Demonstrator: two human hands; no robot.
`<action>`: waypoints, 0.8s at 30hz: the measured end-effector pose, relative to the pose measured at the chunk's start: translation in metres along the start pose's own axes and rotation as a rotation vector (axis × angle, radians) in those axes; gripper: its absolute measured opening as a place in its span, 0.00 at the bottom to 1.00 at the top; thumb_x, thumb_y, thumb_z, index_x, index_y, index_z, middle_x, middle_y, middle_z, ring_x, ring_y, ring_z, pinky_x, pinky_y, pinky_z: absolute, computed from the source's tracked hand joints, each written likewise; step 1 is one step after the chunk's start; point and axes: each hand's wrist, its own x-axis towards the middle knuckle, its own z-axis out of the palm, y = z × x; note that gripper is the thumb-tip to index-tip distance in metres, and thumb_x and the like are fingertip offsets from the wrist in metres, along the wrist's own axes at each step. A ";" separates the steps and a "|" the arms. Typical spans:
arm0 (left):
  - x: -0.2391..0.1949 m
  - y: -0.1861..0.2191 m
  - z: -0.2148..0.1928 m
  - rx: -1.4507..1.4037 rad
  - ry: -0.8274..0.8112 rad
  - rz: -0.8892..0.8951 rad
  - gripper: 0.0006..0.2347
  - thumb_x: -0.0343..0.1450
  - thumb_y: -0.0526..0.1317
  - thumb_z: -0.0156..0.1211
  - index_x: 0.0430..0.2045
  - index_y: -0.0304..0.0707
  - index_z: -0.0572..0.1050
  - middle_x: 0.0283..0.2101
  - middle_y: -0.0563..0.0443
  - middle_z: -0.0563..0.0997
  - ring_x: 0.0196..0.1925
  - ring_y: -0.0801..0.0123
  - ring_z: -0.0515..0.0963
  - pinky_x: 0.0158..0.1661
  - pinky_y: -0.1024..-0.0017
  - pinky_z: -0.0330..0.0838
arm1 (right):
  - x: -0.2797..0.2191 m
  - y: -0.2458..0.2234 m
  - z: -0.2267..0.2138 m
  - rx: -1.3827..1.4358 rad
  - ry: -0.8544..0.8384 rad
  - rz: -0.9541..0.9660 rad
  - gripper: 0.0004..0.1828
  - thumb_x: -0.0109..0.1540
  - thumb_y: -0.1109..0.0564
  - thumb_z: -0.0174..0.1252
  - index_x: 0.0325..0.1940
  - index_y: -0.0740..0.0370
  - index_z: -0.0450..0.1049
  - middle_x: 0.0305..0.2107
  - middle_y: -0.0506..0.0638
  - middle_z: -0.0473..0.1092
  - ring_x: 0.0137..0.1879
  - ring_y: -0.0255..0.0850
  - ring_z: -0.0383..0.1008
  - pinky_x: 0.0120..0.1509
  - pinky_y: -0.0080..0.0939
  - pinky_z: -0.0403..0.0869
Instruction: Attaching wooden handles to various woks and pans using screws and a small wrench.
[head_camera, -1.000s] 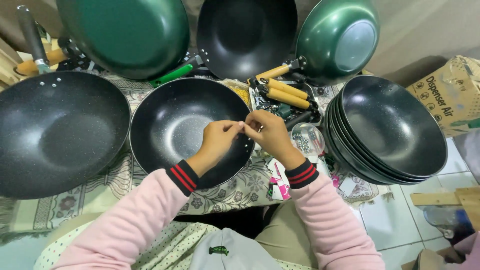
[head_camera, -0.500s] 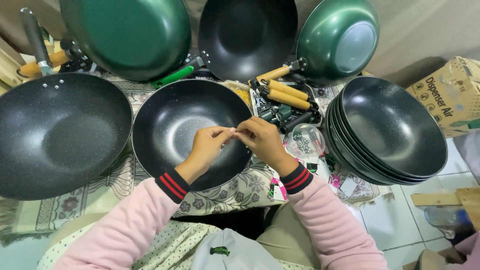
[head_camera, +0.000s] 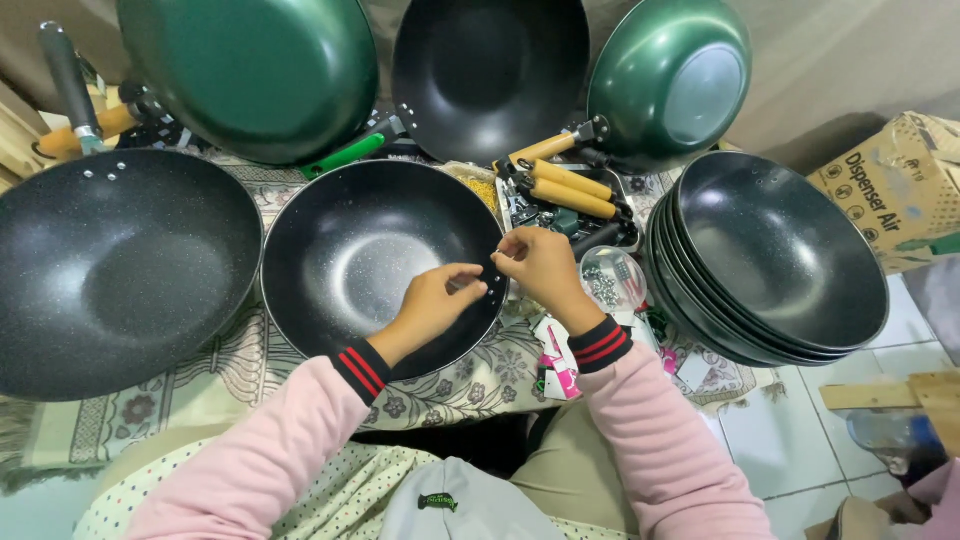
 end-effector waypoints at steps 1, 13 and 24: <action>-0.005 0.000 0.004 0.000 0.000 0.003 0.15 0.69 0.48 0.65 0.48 0.47 0.81 0.44 0.49 0.86 0.43 0.59 0.84 0.44 0.67 0.77 | 0.001 0.007 0.000 -0.001 0.002 -0.001 0.08 0.55 0.58 0.71 0.35 0.62 0.81 0.25 0.53 0.77 0.34 0.45 0.80 0.35 0.41 0.79; -0.019 -0.003 0.029 0.309 -0.215 0.205 0.40 0.62 0.44 0.72 0.67 0.23 0.59 0.62 0.30 0.68 0.63 0.39 0.71 0.60 0.52 0.68 | 0.021 0.052 0.022 0.033 -0.134 0.396 0.08 0.50 0.52 0.69 0.28 0.57 0.83 0.17 0.52 0.76 0.27 0.42 0.78 0.28 0.40 0.76; -0.017 0.001 0.026 0.184 -0.216 0.178 0.38 0.58 0.29 0.60 0.69 0.26 0.58 0.56 0.35 0.70 0.60 0.44 0.70 0.56 0.59 0.71 | 0.014 0.013 0.000 0.373 -0.106 0.455 0.14 0.52 0.61 0.67 0.38 0.73 0.80 0.24 0.62 0.77 0.26 0.39 0.80 0.32 0.34 0.82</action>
